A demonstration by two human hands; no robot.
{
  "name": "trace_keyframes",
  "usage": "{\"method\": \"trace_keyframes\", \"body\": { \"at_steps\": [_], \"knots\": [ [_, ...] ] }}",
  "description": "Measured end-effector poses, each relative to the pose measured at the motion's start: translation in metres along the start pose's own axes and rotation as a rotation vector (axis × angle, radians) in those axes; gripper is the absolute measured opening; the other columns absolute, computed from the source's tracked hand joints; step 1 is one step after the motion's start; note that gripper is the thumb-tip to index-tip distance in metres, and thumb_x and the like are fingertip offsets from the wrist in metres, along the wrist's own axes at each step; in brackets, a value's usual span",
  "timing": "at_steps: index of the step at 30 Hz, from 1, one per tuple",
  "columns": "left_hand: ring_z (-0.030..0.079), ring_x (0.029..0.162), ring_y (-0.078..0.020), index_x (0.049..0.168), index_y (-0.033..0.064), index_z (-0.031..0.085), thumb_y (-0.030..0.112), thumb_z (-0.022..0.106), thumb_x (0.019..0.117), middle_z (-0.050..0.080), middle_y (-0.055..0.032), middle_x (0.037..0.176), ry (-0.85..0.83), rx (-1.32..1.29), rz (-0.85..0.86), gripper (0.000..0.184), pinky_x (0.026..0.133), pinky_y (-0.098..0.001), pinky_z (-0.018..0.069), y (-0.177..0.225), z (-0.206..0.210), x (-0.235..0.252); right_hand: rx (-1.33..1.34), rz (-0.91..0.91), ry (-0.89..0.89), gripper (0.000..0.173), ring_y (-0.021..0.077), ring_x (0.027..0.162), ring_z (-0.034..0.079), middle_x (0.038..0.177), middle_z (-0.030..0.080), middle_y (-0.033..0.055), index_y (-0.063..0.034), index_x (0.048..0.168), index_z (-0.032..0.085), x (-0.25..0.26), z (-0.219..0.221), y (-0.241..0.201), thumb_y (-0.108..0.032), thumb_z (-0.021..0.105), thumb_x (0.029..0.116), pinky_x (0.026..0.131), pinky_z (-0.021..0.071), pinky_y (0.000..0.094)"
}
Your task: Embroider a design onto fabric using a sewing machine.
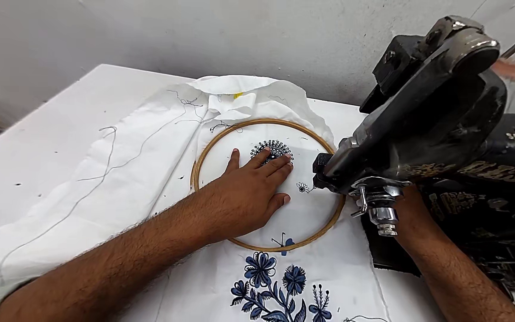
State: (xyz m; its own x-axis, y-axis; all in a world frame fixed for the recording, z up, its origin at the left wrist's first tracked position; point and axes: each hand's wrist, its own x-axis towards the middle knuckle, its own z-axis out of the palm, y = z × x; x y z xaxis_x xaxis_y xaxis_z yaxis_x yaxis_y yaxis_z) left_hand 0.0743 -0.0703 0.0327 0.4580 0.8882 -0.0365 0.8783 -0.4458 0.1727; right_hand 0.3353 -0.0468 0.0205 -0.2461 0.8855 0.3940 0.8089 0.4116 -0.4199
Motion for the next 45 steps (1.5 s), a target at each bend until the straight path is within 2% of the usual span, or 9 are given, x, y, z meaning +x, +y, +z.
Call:
{"method": "trace_keyframes", "body": {
  "at_steps": [4, 12, 20, 21, 26, 34, 37, 42, 45],
  "knots": [
    [0.027, 0.155, -0.0307, 0.16, 0.0152, 0.039, 0.047, 0.029, 0.1094, 0.034, -0.0001, 0.167, 0.026, -0.01, 0.007, 0.061, 0.113, -0.0786, 0.0194, 0.0, 0.003, 0.001, 0.04, 0.053, 0.006, 0.021, 0.0113, 0.085, 0.063, 0.092, 0.065, 0.0125, 0.0016, 0.103, 0.066, 0.002, -0.003, -0.004, -0.011, 0.068, 0.0875, 0.078, 0.0497, 0.0277],
    [0.026, 0.156, -0.0303, 0.159, 0.0146, 0.041, 0.048, 0.028, 0.1093, 0.035, 0.0, 0.167, 0.038, -0.002, 0.022, 0.061, 0.114, -0.078, 0.0185, 0.004, 0.006, 0.002, 0.026, 0.029, 0.023, 0.012, 0.0178, 0.084, 0.064, 0.088, 0.066, 0.015, 0.0016, 0.096, 0.067, 0.008, -0.007, -0.01, -0.008, 0.069, 0.0892, 0.075, 0.0501, 0.0366],
    [0.026, 0.156, -0.0296, 0.159, 0.0158, 0.04, 0.048, 0.029, 0.1093, 0.034, 0.0011, 0.167, 0.04, -0.013, 0.019, 0.06, 0.114, -0.0782, 0.0182, 0.001, 0.005, 0.002, 0.063, 0.062, 0.026, 0.017, 0.0101, 0.085, 0.063, 0.091, 0.065, 0.0098, -0.0017, 0.102, 0.066, 0.004, -0.004, -0.005, -0.013, 0.067, 0.0889, 0.076, 0.0508, 0.0277],
    [0.027, 0.156, -0.03, 0.159, 0.0154, 0.04, 0.047, 0.029, 0.1093, 0.035, 0.0008, 0.167, 0.044, -0.019, 0.016, 0.06, 0.114, -0.0785, 0.0182, 0.0, 0.005, 0.002, 0.042, 0.03, 0.036, 0.018, 0.017, 0.084, 0.065, 0.09, 0.066, 0.0154, 0.0026, 0.101, 0.067, 0.003, -0.003, -0.005, -0.01, 0.068, 0.0876, 0.075, 0.0511, 0.0343],
    [0.026, 0.156, -0.0305, 0.159, 0.0157, 0.04, 0.047, 0.029, 0.1095, 0.034, 0.0004, 0.167, 0.046, -0.03, 0.006, 0.06, 0.114, -0.0785, 0.0178, -0.001, 0.005, 0.004, 0.011, 0.021, 0.024, 0.018, 0.0199, 0.085, 0.065, 0.09, 0.066, 0.0177, 0.0039, 0.101, 0.066, 0.002, 0.0, -0.001, -0.009, 0.067, 0.0882, 0.076, 0.0512, 0.0369],
    [0.026, 0.156, -0.0304, 0.159, 0.0149, 0.041, 0.047, 0.028, 0.1096, 0.035, 0.0, 0.167, 0.057, -0.028, 0.021, 0.06, 0.115, -0.0781, 0.0168, 0.001, 0.007, 0.005, 0.061, 0.048, 0.027, 0.015, 0.0141, 0.088, 0.064, 0.093, 0.065, 0.0142, 0.0016, 0.102, 0.067, 0.007, -0.006, -0.007, -0.006, 0.068, 0.0889, 0.079, 0.05, 0.0318],
    [0.025, 0.156, -0.0299, 0.159, 0.0149, 0.04, 0.047, 0.028, 0.1097, 0.034, 0.0004, 0.167, 0.043, -0.021, 0.027, 0.06, 0.115, -0.0777, 0.0164, 0.003, 0.006, 0.003, 0.126, 0.084, 0.025, 0.012, 0.0068, 0.084, 0.062, 0.088, 0.064, 0.0071, -0.003, 0.099, 0.067, 0.006, -0.007, -0.006, -0.009, 0.07, 0.089, 0.074, 0.0494, 0.0259],
    [0.025, 0.156, -0.0297, 0.159, 0.0155, 0.04, 0.048, 0.028, 0.1097, 0.034, 0.0004, 0.167, 0.038, -0.025, 0.026, 0.06, 0.115, -0.0777, 0.0164, 0.003, 0.007, 0.004, 0.088, 0.136, 0.007, 0.011, 0.0157, 0.084, 0.063, 0.087, 0.064, 0.0122, 0.0002, 0.098, 0.066, 0.005, -0.008, -0.008, -0.005, 0.069, 0.089, 0.073, 0.0501, 0.036],
    [0.025, 0.156, -0.0296, 0.159, 0.0154, 0.04, 0.047, 0.028, 0.1096, 0.034, 0.0007, 0.167, 0.054, -0.034, 0.028, 0.06, 0.115, -0.0776, 0.0163, 0.0, 0.008, 0.005, 0.069, 0.08, 0.032, 0.016, 0.0101, 0.084, 0.062, 0.088, 0.064, 0.0099, -0.0004, 0.1, 0.066, 0.004, -0.003, -0.004, -0.011, 0.066, 0.0889, 0.075, 0.0493, 0.0285]
  ]
}}
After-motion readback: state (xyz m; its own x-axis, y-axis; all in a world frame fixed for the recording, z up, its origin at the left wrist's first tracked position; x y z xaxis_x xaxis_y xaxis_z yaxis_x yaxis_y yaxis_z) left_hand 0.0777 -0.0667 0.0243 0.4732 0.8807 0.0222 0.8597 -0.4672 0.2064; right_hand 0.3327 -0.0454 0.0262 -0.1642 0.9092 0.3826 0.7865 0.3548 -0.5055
